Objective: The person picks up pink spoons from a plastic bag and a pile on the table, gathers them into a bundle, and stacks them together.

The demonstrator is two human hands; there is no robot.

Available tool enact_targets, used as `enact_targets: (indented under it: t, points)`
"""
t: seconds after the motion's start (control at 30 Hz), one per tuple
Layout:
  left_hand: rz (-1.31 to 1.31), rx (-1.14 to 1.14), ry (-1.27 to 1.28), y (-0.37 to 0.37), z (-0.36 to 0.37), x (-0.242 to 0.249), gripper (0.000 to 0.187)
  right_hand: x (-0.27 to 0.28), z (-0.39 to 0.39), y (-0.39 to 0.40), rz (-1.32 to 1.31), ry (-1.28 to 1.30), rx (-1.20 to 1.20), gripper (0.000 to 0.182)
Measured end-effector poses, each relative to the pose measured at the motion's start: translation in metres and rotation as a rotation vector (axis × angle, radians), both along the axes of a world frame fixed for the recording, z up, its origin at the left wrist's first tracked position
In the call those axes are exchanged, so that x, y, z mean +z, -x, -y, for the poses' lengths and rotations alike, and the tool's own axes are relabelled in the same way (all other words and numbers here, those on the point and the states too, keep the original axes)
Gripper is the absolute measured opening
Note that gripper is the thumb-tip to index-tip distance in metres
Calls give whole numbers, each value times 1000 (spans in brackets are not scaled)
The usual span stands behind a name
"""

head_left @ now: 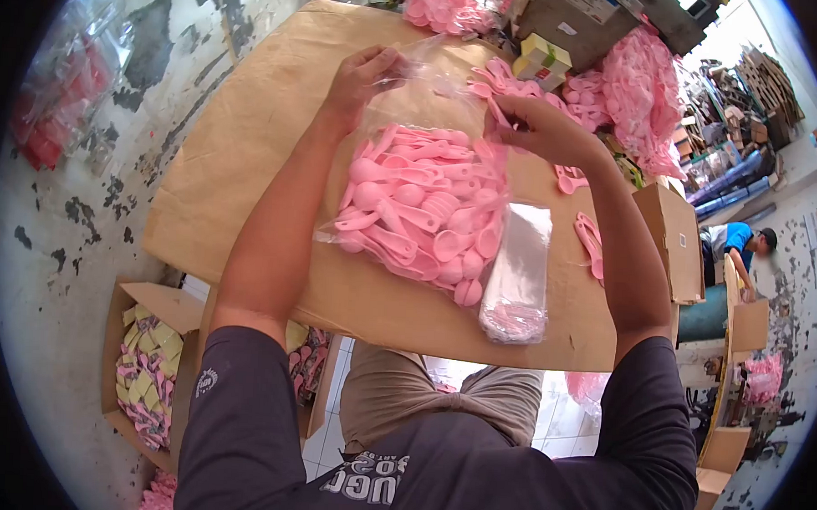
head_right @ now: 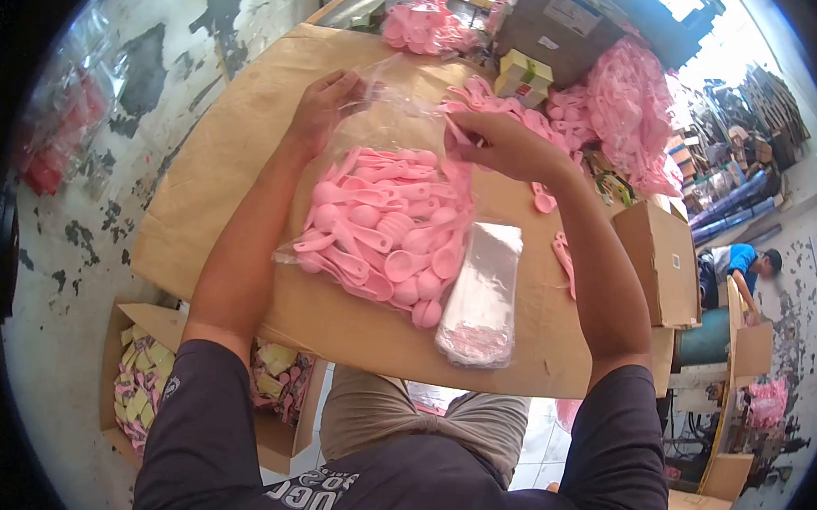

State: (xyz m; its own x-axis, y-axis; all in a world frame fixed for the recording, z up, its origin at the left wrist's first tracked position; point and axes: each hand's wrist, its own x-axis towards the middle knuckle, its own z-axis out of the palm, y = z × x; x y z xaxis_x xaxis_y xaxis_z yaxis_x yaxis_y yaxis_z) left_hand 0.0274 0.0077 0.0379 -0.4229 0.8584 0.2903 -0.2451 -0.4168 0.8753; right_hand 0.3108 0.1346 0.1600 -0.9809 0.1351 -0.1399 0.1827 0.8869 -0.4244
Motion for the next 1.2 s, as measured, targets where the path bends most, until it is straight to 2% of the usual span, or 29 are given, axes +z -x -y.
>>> enact_targets:
  t: [0.07,0.1,0.17,0.2,0.23,0.3,0.33,0.4,0.43,0.5,0.57,0.63,0.73,0.77,0.8,0.83,0.9,1.03,1.1,1.2]
  points:
    - [19,1,2,0,-3,0,24,4,-1,-12,-325,126,-92,14]
    - [26,-8,2,3,-3,-2,23,6,-6,-21,-323,119,-110,14]
    - [31,-20,4,3,-7,-3,23,10,-22,-33,-694,257,-197,15]
    - [39,-21,-1,3,-6,-3,22,11,-32,-44,-753,251,-333,19]
    - [47,-17,-4,5,-4,-3,22,9,-46,-57,-753,258,-332,19]
    - [47,2,9,3,-2,-2,22,4,-65,-72,-722,-24,-627,18]
    - [50,13,16,0,-3,0,23,-3,-66,-74,-722,-20,-624,18]
    - [47,4,13,-3,-2,1,22,-10,-49,-73,-652,-1010,-689,23]
    - [46,-3,10,-4,-1,2,22,-9,-40,-67,-654,-1009,-684,23]
    - [48,9,13,1,-3,-1,22,0,-9,-40,-637,-333,-377,29]
    - [48,14,15,-1,-3,-3,21,-9,15,-8,-470,-2,-235,24]
    - [49,19,-41,-3,1,1,24,-19,35,24,-360,54,-104,25]
    - [35,18,-20,0,2,0,21,-49,39,65,-298,-42,-4,32]
    - [33,25,-18,1,2,0,21,-51,44,76,-186,-113,17,37]
    - [32,20,-17,1,1,0,22,-52,46,83,-73,-185,39,41]
    - [32,14,-16,1,1,-1,23,-50,46,86,-73,-182,47,41]
    - [25,23,-10,-1,3,1,24,-28,56,89,96,-181,63,45]
    - [52,39,-33,-9,2,7,25,-24,51,86,129,-125,74,42]
    - [52,41,-38,-9,2,7,25,-31,40,77,0,-48,52,43]
    - [32,28,-22,-5,2,4,26,-25,36,60,-33,30,-7,39]
